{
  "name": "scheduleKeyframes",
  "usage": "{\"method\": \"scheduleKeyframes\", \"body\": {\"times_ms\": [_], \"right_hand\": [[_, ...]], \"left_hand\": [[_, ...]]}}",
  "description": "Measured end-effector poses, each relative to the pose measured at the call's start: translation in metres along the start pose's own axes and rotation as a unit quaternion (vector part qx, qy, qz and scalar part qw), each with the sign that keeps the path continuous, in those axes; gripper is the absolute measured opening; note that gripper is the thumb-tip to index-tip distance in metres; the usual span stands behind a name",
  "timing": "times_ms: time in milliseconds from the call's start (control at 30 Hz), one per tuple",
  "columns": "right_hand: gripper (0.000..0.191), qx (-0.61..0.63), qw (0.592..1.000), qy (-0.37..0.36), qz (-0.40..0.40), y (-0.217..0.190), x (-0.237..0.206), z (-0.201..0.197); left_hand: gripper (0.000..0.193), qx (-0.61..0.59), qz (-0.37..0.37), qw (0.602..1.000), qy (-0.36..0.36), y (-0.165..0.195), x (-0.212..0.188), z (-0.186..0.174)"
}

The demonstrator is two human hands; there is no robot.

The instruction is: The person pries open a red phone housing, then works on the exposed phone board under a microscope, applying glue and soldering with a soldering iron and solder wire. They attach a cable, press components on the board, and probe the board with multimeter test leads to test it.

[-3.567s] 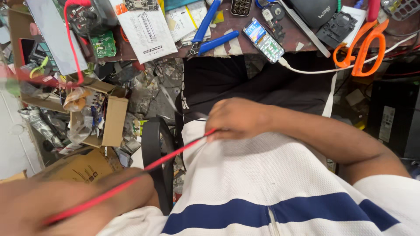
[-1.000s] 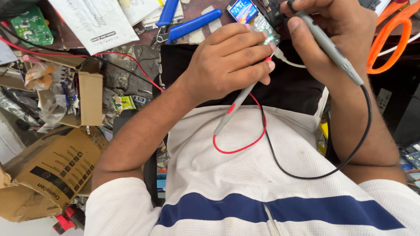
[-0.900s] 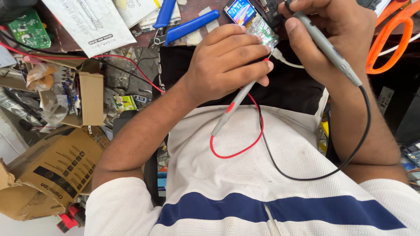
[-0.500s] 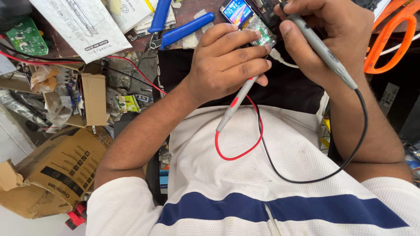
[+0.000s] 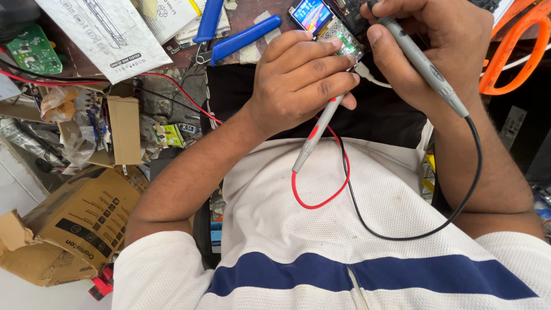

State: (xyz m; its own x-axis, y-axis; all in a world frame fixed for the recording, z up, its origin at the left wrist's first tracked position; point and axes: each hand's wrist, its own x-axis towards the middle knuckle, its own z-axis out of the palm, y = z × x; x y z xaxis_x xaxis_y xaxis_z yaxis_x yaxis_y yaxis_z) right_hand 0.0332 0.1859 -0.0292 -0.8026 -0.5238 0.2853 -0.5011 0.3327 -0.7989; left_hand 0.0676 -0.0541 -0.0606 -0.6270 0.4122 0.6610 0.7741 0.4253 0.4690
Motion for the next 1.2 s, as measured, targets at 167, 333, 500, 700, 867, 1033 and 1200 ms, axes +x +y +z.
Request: {"method": "scheduleKeyframes", "body": {"times_ms": [167, 333, 500, 700, 867, 1033, 1200], "right_hand": [[0.009, -0.013, 1.0, 0.0, -0.006, 0.0006, 0.0017, -0.0003], [0.011, -0.005, 1.0, 0.002, -0.006, 0.0002, 0.0003, -0.001], [0.013, 0.016, 1.0, 0.01, 0.015, -0.0025, -0.0032, -0.0004], [0.012, -0.001, 1.0, 0.005, -0.005, -0.0015, -0.0024, 0.0008], [0.013, -0.051, 0.998, 0.005, -0.043, -0.0003, -0.0029, 0.0021], [0.013, -0.081, 0.994, 0.007, -0.067, -0.0013, -0.003, 0.003], [0.014, -0.107, 0.99, 0.007, -0.088, -0.0004, 0.0008, 0.0046]], "left_hand": [[0.021, 0.002, 0.002, 1.0, -0.008, -0.0011, -0.0004, -0.0014], [0.021, 0.007, 0.007, 1.0, -0.008, -0.0018, -0.0014, -0.001], [0.02, 0.001, 0.005, 1.0, -0.012, -0.0014, -0.0023, -0.0014], [0.021, -0.022, -0.007, 1.0, -0.005, -0.0025, -0.0045, -0.002], [0.022, -0.021, -0.007, 1.0, -0.007, -0.0034, -0.0071, -0.0024], [0.023, -0.025, -0.008, 1.0, -0.005, -0.0033, -0.0076, -0.0037], [0.023, -0.028, -0.009, 1.0, -0.004, -0.003, -0.0071, -0.0053]]}}
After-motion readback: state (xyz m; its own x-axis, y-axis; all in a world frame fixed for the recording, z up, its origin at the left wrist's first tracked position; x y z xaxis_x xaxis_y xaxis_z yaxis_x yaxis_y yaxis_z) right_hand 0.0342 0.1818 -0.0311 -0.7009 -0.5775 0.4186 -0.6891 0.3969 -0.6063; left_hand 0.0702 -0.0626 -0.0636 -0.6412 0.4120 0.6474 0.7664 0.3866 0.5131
